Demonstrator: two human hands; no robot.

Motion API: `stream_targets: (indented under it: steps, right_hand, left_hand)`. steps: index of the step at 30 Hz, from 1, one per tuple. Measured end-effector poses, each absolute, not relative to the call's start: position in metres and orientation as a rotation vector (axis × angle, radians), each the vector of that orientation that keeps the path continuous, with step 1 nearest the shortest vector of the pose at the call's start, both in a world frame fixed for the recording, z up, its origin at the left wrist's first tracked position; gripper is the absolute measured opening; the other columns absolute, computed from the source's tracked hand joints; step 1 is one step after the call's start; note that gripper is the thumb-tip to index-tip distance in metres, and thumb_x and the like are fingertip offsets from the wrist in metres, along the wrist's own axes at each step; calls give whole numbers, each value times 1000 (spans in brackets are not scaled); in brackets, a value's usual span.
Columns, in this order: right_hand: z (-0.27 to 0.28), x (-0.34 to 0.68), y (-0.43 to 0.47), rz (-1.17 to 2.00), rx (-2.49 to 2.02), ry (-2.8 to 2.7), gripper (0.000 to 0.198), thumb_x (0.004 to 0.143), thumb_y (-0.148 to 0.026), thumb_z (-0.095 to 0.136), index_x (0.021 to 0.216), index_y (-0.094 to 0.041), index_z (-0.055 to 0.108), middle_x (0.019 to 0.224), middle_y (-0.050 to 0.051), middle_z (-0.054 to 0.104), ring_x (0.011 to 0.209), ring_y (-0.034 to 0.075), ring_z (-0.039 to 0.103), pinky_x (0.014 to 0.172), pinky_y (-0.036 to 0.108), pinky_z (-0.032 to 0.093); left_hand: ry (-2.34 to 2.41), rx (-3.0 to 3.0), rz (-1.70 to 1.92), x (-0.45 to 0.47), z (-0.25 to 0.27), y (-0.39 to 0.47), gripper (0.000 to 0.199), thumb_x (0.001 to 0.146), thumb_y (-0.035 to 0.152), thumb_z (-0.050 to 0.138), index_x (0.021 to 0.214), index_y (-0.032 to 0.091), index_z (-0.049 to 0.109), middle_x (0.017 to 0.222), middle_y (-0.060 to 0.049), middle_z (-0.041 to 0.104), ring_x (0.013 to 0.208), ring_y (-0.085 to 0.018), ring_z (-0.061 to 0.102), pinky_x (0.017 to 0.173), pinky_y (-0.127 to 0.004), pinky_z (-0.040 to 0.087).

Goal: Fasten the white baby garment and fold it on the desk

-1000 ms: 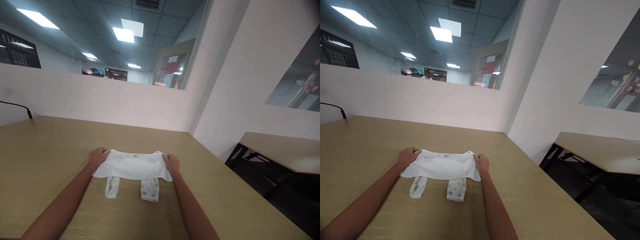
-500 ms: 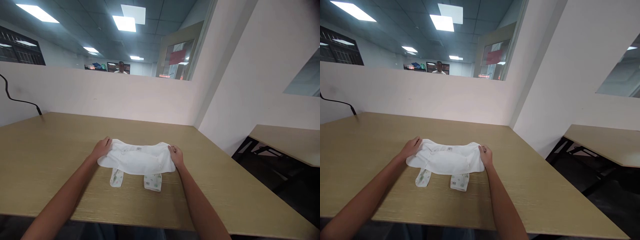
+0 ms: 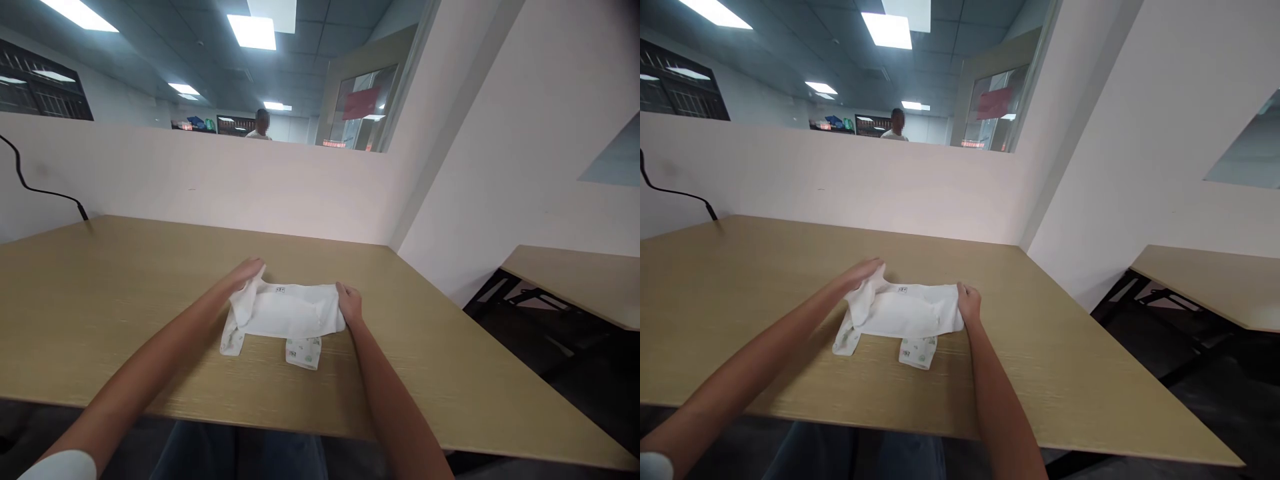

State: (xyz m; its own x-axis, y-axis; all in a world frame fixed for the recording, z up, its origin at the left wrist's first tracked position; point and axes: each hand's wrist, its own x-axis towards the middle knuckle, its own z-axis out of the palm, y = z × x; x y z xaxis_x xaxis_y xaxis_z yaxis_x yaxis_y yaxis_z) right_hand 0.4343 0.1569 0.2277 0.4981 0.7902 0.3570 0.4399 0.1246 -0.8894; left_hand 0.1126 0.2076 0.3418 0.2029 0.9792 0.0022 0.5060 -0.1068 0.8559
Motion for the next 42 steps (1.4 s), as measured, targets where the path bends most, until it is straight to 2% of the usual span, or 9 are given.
stream_targets:
  steps: [6,11,21,25,28,34,36,38,42]
  right_hand:
    - [232,428,154,519,-1429,-1075,57,76,-73,55,62,-18,53,59,1,50,65,18,47,58,28,37]
    - [248,416,151,533,-1354,-1028,56,74,-74,59,62,-20,48,61,-1,48,65,16,45,60,27,37]
    - [262,305,149,753,-1159,-1377,40,87,-58,59,76,-21,51,72,-2,52,70,15,50,66,26,42]
    - [246,282,140,731,-1174,-1707,28,89,-46,61,90,-18,67,88,2,68,85,19,61,82,29,46]
    - [254,282,130,804,-1199,-1867,33,93,-46,58,102,-19,74,103,5,74,97,22,66,90,34,48]
    - [297,328,102,914,-1256,-1888,48,92,-55,60,121,-20,74,133,10,68,123,29,62,107,40,45]
    - [302,355,97,855,-1344,-1814,49,92,-58,59,116,-19,75,124,11,72,113,27,66,98,38,50]
    - [300,379,96,846,-1520,-1833,48,88,-61,61,95,-15,75,92,10,76,85,23,68,77,32,52]
    - [285,396,98,1131,-1701,-2014,46,80,-61,69,69,-17,62,57,0,59,54,13,51,55,25,37]
  left_hand:
    - [1057,1827,616,134,349,189,57,96,61,49,127,14,57,85,-11,71,70,-20,66,58,-27,46]
    - [1117,2129,918,82,323,181,45,96,59,50,95,17,68,88,-7,71,83,-22,65,67,-29,46]
    - [996,2276,796,46,268,166,47,89,64,62,104,20,66,81,0,61,72,-16,53,65,-26,40]
    - [1033,2416,712,48,265,161,55,83,67,68,114,23,62,99,-2,65,86,-19,59,74,-28,43]
    - [1028,2489,632,43,263,161,63,79,66,72,125,25,59,117,-4,64,100,-23,61,84,-31,45]
    - [1066,2552,571,29,259,169,49,84,40,65,129,23,60,125,-7,65,108,-25,62,92,-33,46]
    - [1095,2555,571,28,257,171,45,84,36,63,127,23,62,124,-7,67,107,-25,63,90,-33,46]
    - [1149,2569,578,28,256,172,39,86,37,60,122,24,64,118,-5,70,103,-25,65,85,-32,45]
    - [1351,2579,570,28,260,172,31,90,52,56,94,23,67,95,-3,72,86,-24,65,70,-32,38]
